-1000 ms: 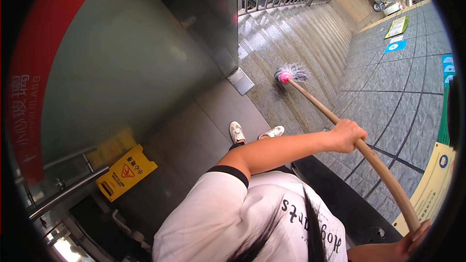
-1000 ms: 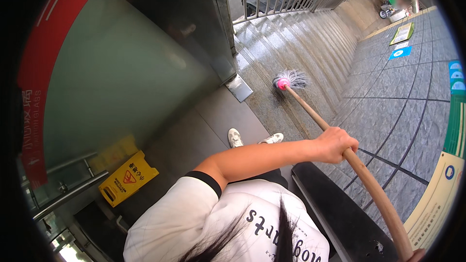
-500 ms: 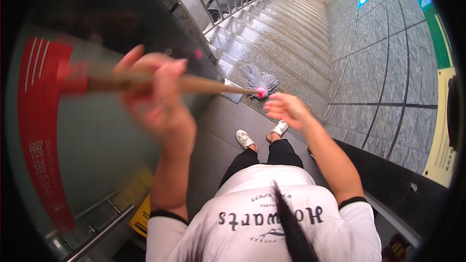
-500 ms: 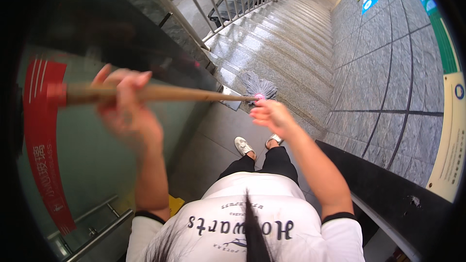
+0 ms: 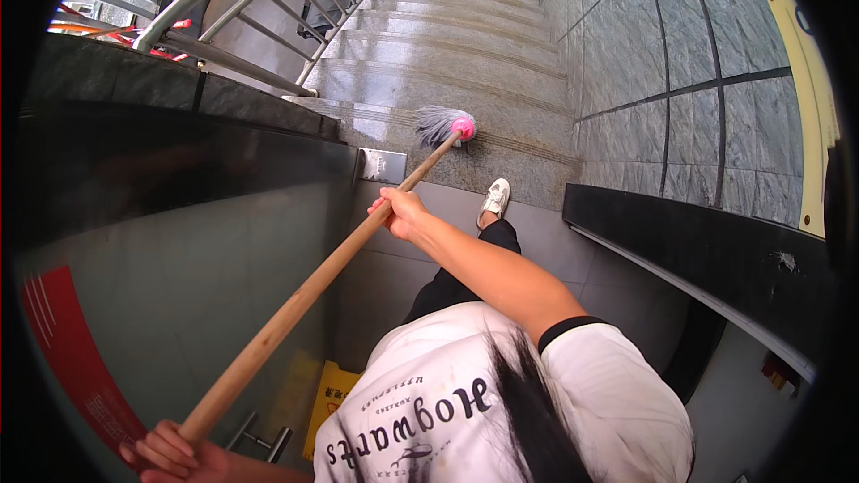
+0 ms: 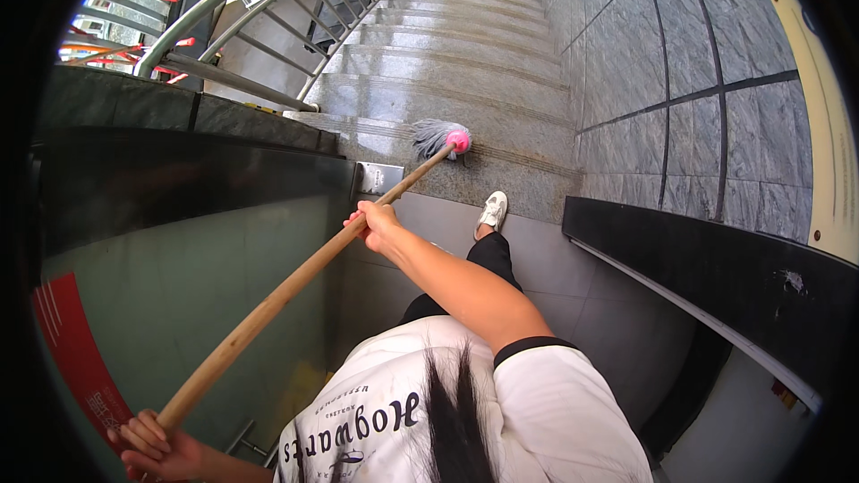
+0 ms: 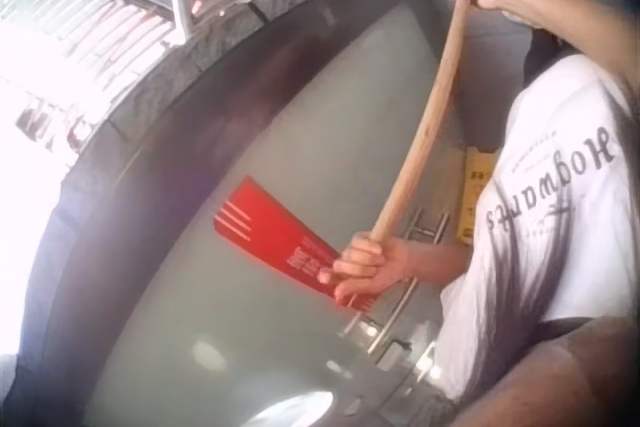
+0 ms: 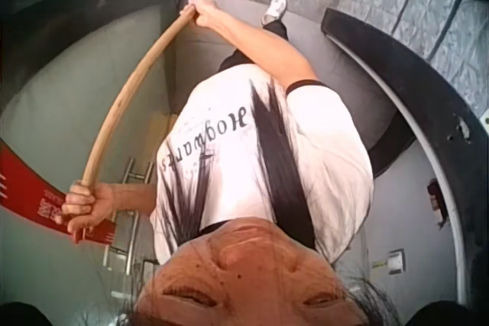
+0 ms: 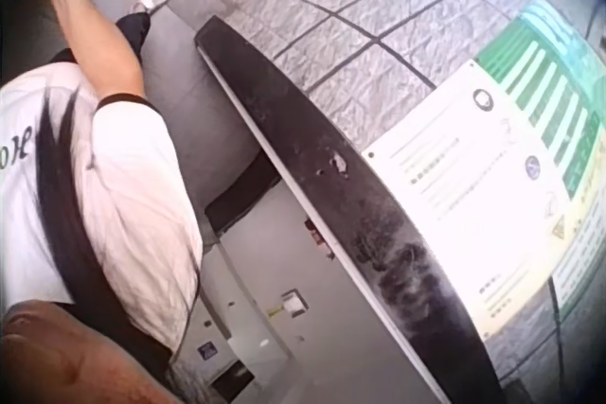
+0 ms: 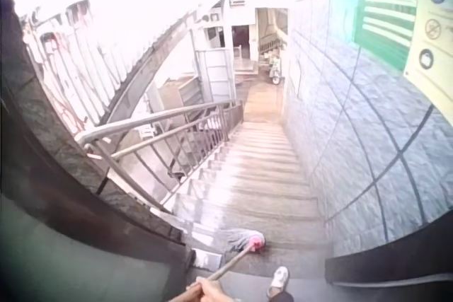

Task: Mop the stairs using a wet floor mop.

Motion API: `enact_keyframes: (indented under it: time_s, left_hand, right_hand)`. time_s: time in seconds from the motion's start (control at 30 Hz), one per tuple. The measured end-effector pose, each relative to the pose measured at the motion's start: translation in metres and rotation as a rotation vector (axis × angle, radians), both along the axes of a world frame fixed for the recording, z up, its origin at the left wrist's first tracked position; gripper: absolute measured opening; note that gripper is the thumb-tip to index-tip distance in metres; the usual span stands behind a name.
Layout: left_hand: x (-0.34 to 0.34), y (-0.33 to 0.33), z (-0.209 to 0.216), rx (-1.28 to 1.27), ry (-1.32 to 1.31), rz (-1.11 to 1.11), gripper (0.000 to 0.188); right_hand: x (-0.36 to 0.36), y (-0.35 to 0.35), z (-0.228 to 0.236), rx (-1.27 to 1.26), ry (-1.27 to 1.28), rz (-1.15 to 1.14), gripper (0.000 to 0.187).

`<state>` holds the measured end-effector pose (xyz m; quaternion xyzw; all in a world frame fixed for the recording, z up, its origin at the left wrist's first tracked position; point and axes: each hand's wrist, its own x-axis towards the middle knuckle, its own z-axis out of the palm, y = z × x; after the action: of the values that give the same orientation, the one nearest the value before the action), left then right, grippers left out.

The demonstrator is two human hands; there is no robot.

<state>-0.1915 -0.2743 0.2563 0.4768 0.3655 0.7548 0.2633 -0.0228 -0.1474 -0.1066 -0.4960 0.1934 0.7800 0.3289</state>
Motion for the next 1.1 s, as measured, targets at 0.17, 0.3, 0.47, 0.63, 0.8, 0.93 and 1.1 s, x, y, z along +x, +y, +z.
enact_keyframes:
  time_s: [0.17, 0.3, 0.47, 0.63, 0.8, 0.93, 1.1]
  left_hand:
    - [-0.076, 0.001, 0.029, -0.165, 0.075, 0.095, 0.024]
    - [-0.042, 0.047, -0.011, -0.346, -0.097, -0.152, 0.020]
    - [0.061, 0.072, -0.096, -0.569, 0.183, -0.557, 0.019]
    - [0.037, 0.086, -0.075, -0.415, 0.252, -0.712, 0.016]
    - [0.051, 0.099, -0.034, -0.283, 0.580, -0.900, 0.014]
    - [0.083, 0.102, -0.014, -0.208, 0.842, -1.026, 0.007]
    - [0.040, 0.078, -0.012, -0.208, 0.615, -0.697, 0.011]
  right_hand:
    - [0.026, -0.025, 0.050, 0.120, 0.123, -0.214, 0.009]
    - [0.060, -0.047, 0.016, 0.015, -0.004, -0.249, 0.011]
    - [0.116, -0.053, -0.042, -0.157, -0.194, 0.006, 0.014]
    - [0.086, -0.008, -0.025, -0.135, -0.158, -0.073, 0.005]
    - [0.052, 0.055, -0.011, 0.053, 0.084, -0.156, 0.010]
    - [0.025, 0.083, -0.012, 0.145, 0.477, -0.391, 0.015]
    - [-0.009, 0.090, 0.025, 0.158, 0.521, -0.427, 0.019]
